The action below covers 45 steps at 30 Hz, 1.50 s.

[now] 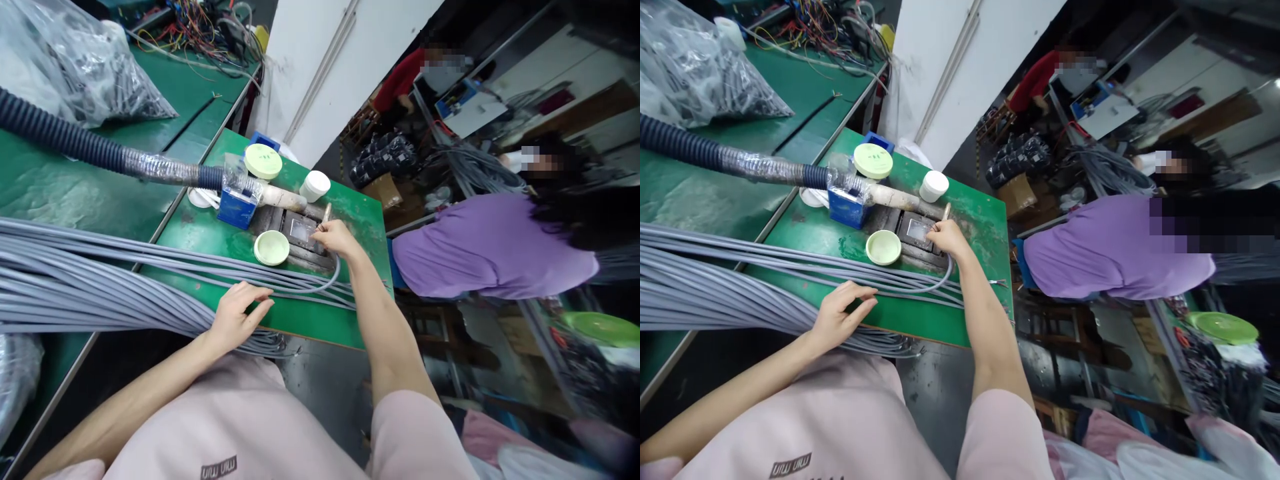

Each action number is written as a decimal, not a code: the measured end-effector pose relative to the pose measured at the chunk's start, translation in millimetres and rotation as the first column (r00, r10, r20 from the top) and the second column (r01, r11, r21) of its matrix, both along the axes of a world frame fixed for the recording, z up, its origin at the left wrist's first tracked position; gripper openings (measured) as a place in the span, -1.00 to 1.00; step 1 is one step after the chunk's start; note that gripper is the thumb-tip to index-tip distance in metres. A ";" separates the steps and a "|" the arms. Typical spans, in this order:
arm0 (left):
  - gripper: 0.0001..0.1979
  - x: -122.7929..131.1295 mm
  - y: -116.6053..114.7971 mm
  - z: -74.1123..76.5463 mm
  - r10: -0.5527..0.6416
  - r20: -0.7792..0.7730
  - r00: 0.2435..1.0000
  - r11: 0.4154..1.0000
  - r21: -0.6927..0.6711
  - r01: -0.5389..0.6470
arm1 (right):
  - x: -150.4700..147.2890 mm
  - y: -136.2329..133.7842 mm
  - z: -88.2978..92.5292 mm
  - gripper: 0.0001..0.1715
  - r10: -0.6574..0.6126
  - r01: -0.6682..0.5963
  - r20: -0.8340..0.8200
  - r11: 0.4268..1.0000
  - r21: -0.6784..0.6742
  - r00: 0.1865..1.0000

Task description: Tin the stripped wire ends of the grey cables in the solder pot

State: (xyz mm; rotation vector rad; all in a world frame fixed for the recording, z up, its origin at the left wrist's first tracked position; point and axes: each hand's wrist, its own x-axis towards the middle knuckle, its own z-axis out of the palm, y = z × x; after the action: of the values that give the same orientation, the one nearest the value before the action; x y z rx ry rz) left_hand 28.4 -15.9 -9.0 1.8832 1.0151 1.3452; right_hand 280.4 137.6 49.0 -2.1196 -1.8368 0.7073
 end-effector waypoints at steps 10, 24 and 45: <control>-0.87 -0.1 2.2 -0.9 -0.027 0.001 1.000 0.999 -0.043 0.027 | -4.4 21.1 -10.0 -0.78 0.088 -0.074 0.137 0.992 -0.103 0.987; -0.88 -1.0 1.0 -4.4 -0.030 0.010 1.000 0.999 -0.034 0.030 | -6.7 -8.3 20.8 -0.73 0.068 -0.071 -0.052 0.996 -0.061 0.996; -0.84 1.7 -2.5 -1.4 -0.008 -0.050 0.999 1.000 -0.003 0.008 | -22.8 -140.1 54.9 -0.65 -0.100 0.134 -0.757 0.991 -0.016 0.646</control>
State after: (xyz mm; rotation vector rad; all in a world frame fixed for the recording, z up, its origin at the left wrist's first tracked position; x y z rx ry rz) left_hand 30.0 -18.4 -10.4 1.9255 1.0327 1.2973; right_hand 257.6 -2.5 103.9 -1.5057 -1.2064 1.2644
